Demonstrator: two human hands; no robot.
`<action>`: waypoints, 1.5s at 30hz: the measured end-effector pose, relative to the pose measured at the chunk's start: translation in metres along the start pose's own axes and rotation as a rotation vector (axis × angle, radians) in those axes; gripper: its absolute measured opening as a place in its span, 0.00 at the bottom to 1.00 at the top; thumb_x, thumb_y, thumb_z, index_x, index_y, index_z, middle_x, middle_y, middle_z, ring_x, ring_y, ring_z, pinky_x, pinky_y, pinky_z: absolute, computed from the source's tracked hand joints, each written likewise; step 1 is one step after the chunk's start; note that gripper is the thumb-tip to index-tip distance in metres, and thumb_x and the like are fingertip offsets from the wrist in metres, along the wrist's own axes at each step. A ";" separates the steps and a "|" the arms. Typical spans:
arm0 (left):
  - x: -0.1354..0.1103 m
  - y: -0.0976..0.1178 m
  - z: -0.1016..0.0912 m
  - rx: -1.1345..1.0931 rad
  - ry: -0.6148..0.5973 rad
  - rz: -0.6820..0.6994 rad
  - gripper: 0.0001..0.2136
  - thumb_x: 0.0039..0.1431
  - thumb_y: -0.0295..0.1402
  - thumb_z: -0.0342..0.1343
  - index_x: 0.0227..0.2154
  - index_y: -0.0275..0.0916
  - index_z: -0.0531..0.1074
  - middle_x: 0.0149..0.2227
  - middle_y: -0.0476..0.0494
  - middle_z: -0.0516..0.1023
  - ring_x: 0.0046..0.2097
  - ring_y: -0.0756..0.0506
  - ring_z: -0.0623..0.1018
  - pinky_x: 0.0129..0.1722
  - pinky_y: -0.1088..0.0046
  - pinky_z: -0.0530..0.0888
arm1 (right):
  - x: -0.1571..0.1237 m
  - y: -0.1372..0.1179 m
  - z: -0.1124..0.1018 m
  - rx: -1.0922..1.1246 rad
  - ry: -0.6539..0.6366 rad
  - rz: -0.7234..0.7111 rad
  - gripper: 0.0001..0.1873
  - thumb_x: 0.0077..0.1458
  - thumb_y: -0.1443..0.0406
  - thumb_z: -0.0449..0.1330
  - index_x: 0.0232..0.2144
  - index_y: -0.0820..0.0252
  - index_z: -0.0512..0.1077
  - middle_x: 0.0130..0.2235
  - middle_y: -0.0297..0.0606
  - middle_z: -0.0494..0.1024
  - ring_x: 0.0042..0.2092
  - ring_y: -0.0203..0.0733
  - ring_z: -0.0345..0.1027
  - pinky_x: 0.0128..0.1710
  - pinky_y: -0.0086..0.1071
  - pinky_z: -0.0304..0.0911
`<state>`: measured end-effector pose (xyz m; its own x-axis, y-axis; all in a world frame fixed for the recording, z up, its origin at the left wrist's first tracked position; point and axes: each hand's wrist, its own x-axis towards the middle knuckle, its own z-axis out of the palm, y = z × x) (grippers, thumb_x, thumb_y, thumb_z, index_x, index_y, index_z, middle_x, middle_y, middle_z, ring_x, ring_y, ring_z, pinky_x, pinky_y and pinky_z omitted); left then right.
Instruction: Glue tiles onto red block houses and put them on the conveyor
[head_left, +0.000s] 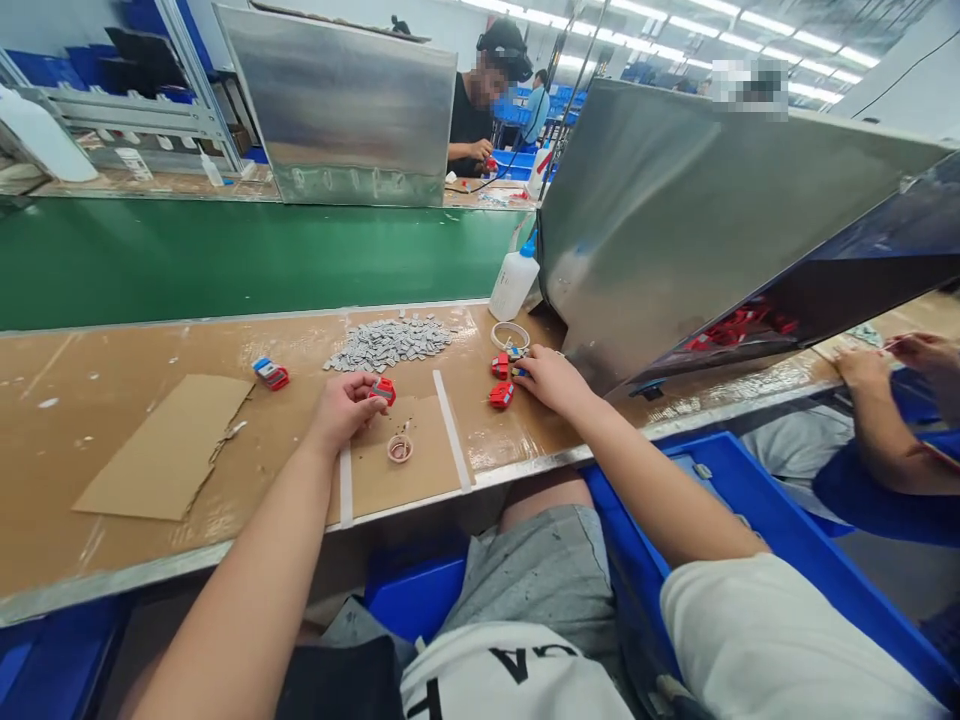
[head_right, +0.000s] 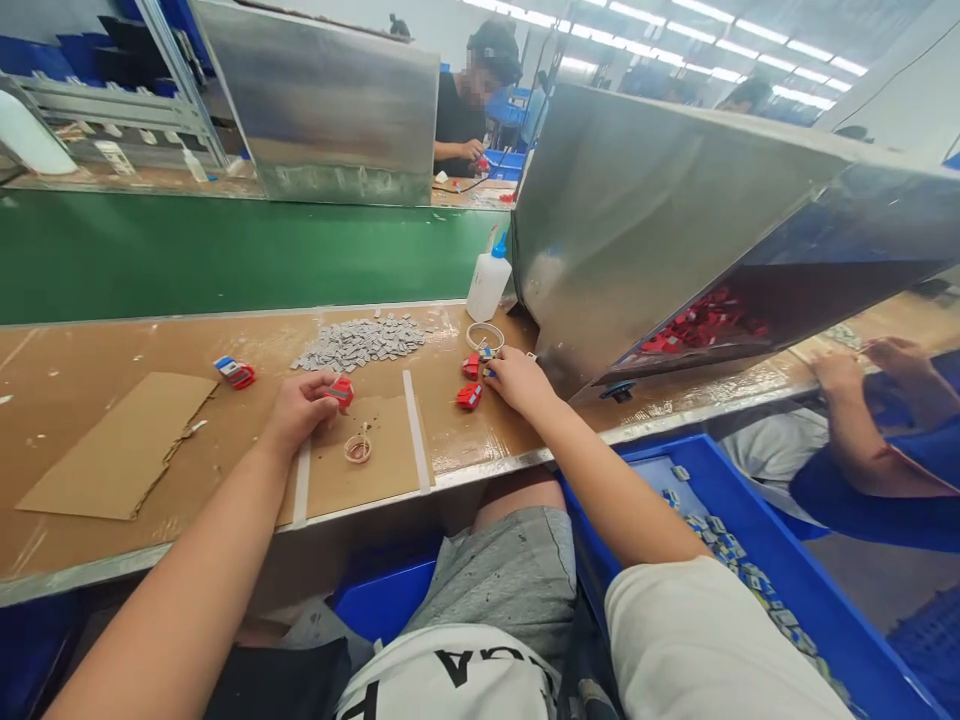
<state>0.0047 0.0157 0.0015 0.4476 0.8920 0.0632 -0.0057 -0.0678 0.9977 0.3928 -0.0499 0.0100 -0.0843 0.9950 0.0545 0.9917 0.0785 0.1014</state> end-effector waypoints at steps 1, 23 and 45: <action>0.000 0.000 0.000 -0.002 -0.004 0.009 0.32 0.36 0.61 0.74 0.31 0.36 0.75 0.21 0.47 0.76 0.17 0.52 0.66 0.16 0.76 0.63 | -0.001 0.000 0.000 -0.003 -0.002 -0.011 0.13 0.67 0.60 0.62 0.48 0.59 0.79 0.47 0.50 0.76 0.50 0.52 0.71 0.47 0.38 0.64; 0.005 -0.005 0.003 0.053 0.178 0.043 0.34 0.41 0.46 0.78 0.49 0.39 0.70 0.37 0.44 0.82 0.30 0.48 0.79 0.24 0.78 0.73 | 0.066 -0.180 -0.022 2.113 -0.098 -0.174 0.27 0.59 0.42 0.62 0.44 0.58 0.70 0.24 0.23 0.56 0.24 0.31 0.51 0.24 0.26 0.48; 0.001 0.001 -0.002 -0.106 -0.002 0.058 0.29 0.53 0.56 0.69 0.49 0.39 0.75 0.36 0.48 0.74 0.21 0.56 0.66 0.19 0.79 0.62 | 0.061 -0.172 -0.003 1.386 0.547 -0.433 0.19 0.69 0.57 0.59 0.57 0.58 0.75 0.48 0.42 0.75 0.48 0.41 0.71 0.51 0.38 0.71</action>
<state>0.0032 0.0175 0.0025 0.4456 0.8870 0.1214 -0.1265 -0.0718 0.9894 0.2164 -0.0028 -0.0013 -0.0955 0.7628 0.6395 0.1672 0.6456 -0.7451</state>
